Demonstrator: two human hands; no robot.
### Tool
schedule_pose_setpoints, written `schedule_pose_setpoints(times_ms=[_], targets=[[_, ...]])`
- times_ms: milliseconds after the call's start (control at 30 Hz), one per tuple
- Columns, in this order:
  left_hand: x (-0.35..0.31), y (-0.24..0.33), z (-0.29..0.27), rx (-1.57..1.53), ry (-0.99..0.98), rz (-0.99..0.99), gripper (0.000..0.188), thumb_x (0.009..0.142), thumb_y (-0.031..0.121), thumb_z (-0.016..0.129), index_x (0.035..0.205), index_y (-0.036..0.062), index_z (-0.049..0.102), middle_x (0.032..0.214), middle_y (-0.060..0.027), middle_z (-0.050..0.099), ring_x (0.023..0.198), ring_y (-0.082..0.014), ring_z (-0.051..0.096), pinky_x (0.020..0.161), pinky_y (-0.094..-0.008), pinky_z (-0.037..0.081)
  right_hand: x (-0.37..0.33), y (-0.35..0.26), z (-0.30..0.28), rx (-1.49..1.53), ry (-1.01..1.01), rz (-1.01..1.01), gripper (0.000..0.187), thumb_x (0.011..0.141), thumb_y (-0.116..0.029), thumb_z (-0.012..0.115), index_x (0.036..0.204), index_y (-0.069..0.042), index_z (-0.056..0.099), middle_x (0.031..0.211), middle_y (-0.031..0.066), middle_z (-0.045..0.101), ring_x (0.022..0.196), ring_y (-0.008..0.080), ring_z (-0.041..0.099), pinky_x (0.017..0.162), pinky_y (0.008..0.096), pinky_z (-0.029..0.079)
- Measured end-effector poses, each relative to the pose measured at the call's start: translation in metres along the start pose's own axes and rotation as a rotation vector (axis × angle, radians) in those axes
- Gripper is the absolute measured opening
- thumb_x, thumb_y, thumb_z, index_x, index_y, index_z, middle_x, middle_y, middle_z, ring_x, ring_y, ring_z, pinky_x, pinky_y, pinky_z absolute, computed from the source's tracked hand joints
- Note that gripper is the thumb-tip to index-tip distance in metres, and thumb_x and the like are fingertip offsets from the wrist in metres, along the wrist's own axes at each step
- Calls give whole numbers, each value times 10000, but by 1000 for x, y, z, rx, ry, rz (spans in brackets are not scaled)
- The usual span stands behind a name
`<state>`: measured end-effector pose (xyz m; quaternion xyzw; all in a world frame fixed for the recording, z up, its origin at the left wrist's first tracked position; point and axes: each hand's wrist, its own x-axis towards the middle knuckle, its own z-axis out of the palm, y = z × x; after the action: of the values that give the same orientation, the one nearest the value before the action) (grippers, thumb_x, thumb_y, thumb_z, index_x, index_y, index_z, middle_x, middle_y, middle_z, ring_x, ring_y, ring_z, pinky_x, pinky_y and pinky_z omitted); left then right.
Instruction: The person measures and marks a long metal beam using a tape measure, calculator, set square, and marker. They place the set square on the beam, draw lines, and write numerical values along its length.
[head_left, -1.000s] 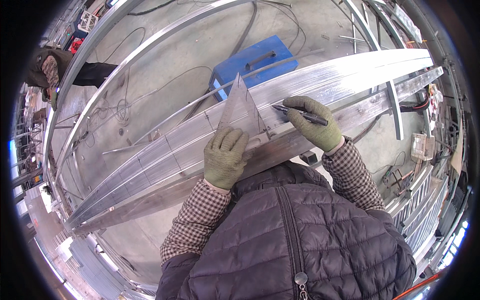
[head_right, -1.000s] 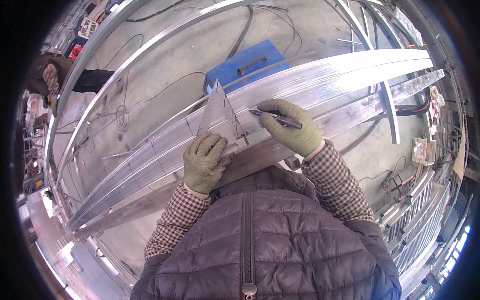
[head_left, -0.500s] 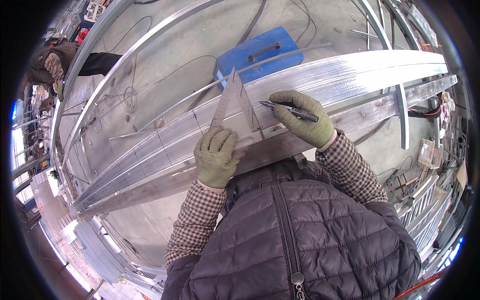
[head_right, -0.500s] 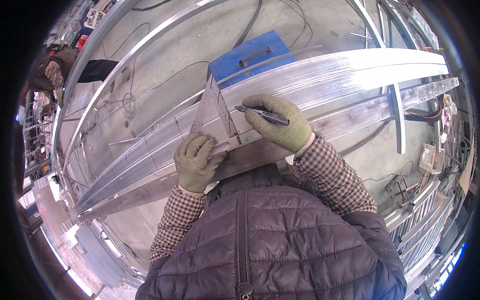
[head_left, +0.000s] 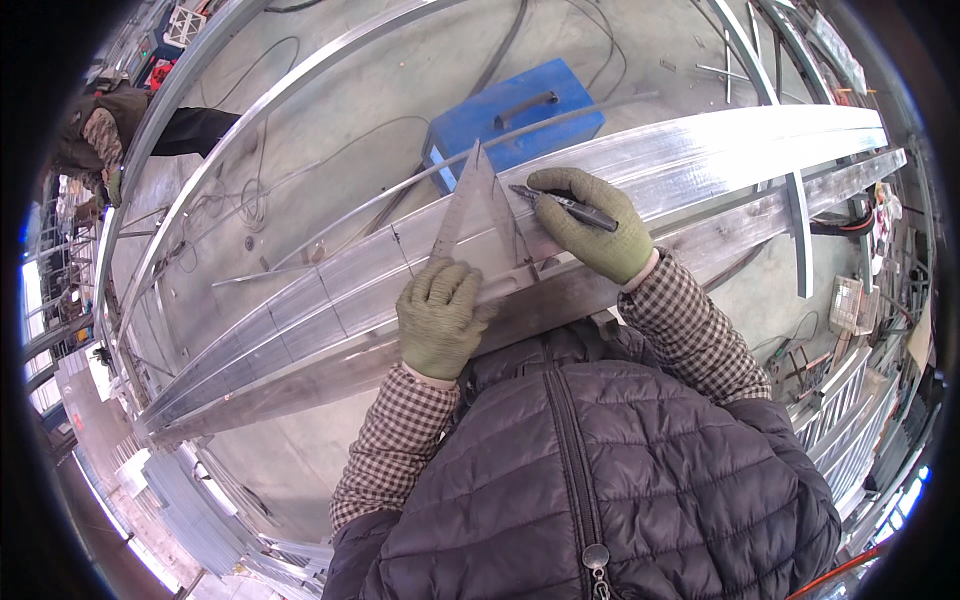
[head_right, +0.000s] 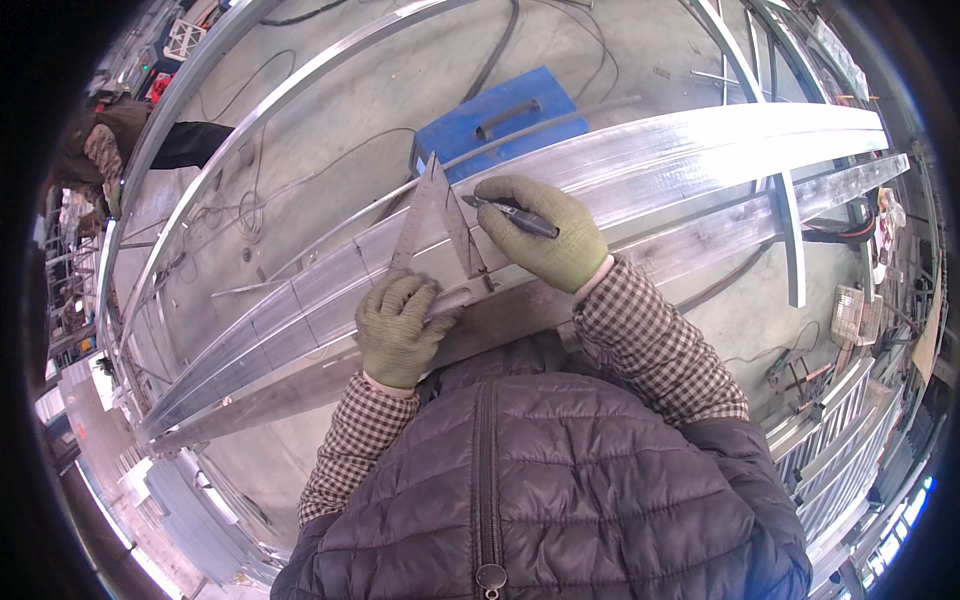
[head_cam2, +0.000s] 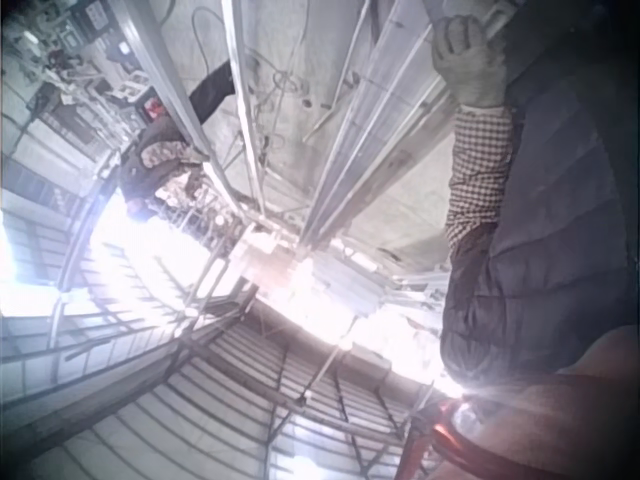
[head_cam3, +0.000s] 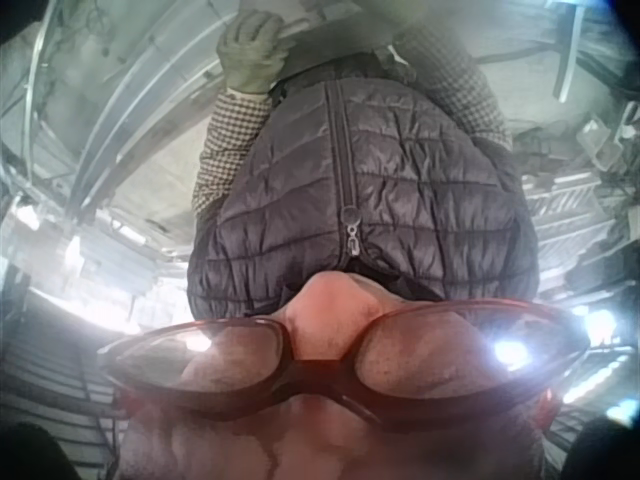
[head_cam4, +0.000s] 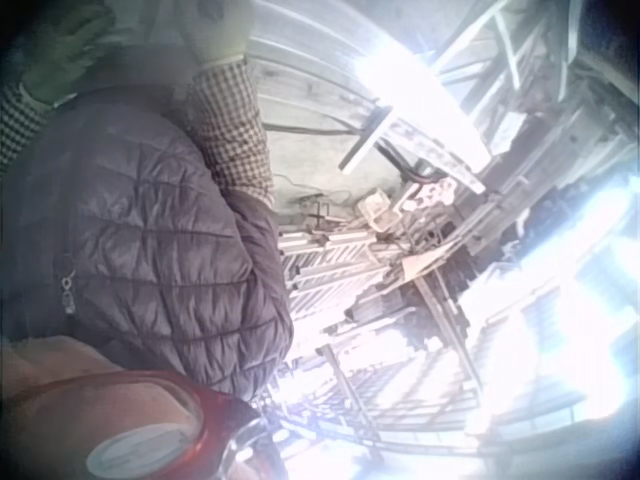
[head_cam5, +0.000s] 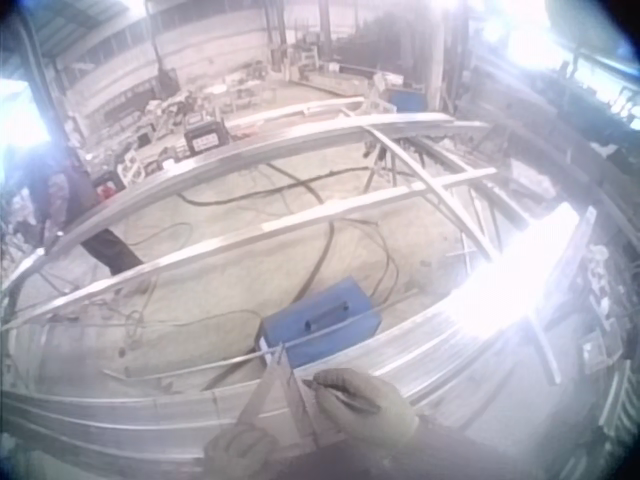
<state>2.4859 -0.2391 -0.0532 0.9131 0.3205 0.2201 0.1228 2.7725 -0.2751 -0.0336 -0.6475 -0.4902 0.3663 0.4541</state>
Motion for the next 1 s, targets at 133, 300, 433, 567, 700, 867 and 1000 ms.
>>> schedule_pose_setpoints(times_ms=[133, 300, 433, 567, 700, 867, 1000], targets=[[1, -2, 1, -40, -3, 4, 446, 847, 380, 962, 1168, 99, 830, 1210, -70, 790, 1227, -380, 752, 1039, -543, 613, 16, -1, 11, -26, 27, -19, 318, 1112, -262, 788, 1359, -63, 808, 1213, 127, 857, 1083, 212, 826, 983, 354, 653], [0, -3, 2, -45, 11, 14, 452, 852, 385, 954, 1173, 93, 826, 1217, -68, 786, 1226, -377, 752, 1037, -541, 615, 25, -3, 17, -18, -12, 48, 326, 1113, -280, 792, 1374, -85, 806, 1202, 136, 853, 1080, 211, 822, 983, 355, 648], [0, -3, 1, -49, 5, 12, 464, 838, 385, 959, 1174, 94, 826, 1207, -68, 782, 1220, -372, 752, 1035, -537, 616, 27, -7, 16, -26, -57, 125, 325, 1111, -277, 796, 1379, -94, 806, 1190, 136, 850, 1060, 210, 821, 965, 354, 649], [0, -4, -1, -63, -40, -5, 463, 818, 370, 973, 1160, 92, 830, 1184, -67, 777, 1202, -361, 754, 1019, -532, 620, 19, -11, 10, -49, -97, 98, 324, 1105, -268, 802, 1365, -75, 810, 1179, 131, 844, 1027, 205, 819, 937, 346, 651], [3, -5, 1, -53, 15, 43, 443, 814, 353, 979, 1139, 90, 834, 1164, -64, 775, 1179, -353, 756, 995, -531, 624, -3, -14, 2, -72, -118, 59, 316, 1099, -241, 808, 1351, -49, 810, 1176, 134, 840, 1032, 208, 824, 932, 348, 653], [5, -9, 4, -50, 39, 81, 429, 857, 383, 962, 1137, 85, 836, 1158, -64, 778, 1147, -350, 758, 983, -525, 625, -47, -24, -9, -122, -163, 53, 313, 1099, -227, 813, 1349, -38, 808, 1182, 146, 842, 1076, 222, 833, 954, 357, 660], [5, -11, 3, -45, 21, 100, 426, 909, 425, 926, 1143, 80, 841, 1147, -68, 785, 1129, -350, 762, 980, -517, 625, -80, -31, -22, -52, -241, 173, 301, 1100, -208, 819, 1352, -43, 818, 1176, 119, 858, 1045, 186, 836, 923, 335, 670]])
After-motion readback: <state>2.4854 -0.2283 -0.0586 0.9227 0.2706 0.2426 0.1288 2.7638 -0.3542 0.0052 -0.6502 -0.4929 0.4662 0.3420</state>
